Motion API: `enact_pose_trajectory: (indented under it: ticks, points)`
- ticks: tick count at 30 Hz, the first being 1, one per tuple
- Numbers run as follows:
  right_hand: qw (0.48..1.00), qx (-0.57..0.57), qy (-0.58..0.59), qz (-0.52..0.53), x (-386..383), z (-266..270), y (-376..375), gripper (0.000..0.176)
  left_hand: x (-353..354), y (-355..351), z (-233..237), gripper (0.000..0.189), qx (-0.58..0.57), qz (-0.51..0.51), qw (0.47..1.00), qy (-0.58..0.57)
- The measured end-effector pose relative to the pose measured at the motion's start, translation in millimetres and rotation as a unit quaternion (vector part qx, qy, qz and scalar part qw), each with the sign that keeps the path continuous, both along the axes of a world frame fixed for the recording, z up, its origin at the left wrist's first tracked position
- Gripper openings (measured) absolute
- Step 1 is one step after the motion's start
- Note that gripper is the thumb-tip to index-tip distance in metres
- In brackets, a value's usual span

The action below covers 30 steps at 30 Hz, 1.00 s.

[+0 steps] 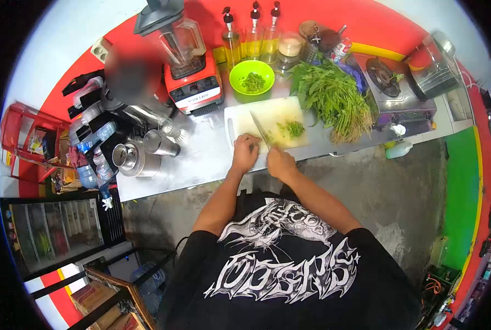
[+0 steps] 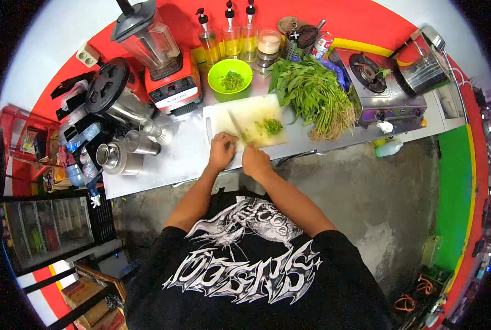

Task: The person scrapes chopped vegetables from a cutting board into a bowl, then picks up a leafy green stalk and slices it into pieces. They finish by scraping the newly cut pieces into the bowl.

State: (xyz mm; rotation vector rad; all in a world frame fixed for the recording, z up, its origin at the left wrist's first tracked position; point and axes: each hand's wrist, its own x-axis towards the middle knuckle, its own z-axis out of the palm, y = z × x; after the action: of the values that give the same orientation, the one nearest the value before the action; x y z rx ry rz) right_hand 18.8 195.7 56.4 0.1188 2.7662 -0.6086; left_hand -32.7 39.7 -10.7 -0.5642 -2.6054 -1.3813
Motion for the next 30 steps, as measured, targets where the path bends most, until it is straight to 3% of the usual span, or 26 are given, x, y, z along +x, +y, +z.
enact_pose_trajectory:
  ticks: [8, 10, 14, 19, 22, 25, 29, 30]
  points:
    - [0.999, -0.003, -0.022, 0.036, -15, -7, 6, 0.027, -2, 2, 6, 0.004, 0.022, 0.01, 0.998, 0.055]
    - [0.999, -0.022, -0.014, 0.044, -14, -6, 8, 0.027, -1, 1, 4, 0.004, 0.035, 0.007, 0.999, -0.006]
    - [1.0, -0.013, 0.011, -0.025, -1, -23, 2, 0.029, -1, 3, 4, 0.004, 0.028, 0.011, 1.0, -0.003]
    - [0.998, 0.005, -0.029, 0.06, -24, -10, 8, 0.03, 0, 4, 9, 0.003, 0.019, 0.009, 0.999, 0.042]
    - [0.998, -0.003, -0.051, 0.04, -18, 4, 6, 0.03, -1, 2, 5, 0.003, 0.002, 0.009, 1.0, 0.002]
    - [0.998, 0.054, -0.001, 0.02, 5, -7, -1, 0.029, -1, 2, 2, 0.004, 0.027, 0.004, 1.0, 0.004]
    - [0.999, 0.03, 0.005, -0.012, -1, -22, 2, 0.031, -2, 2, -1, 0.005, 0.007, 0.008, 1.0, 0.003]
    - [0.999, 0.025, 0.011, 0.031, -7, -16, 6, 0.033, -1, 2, -1, 0.005, 0.009, 0.01, 1.0, -0.001]
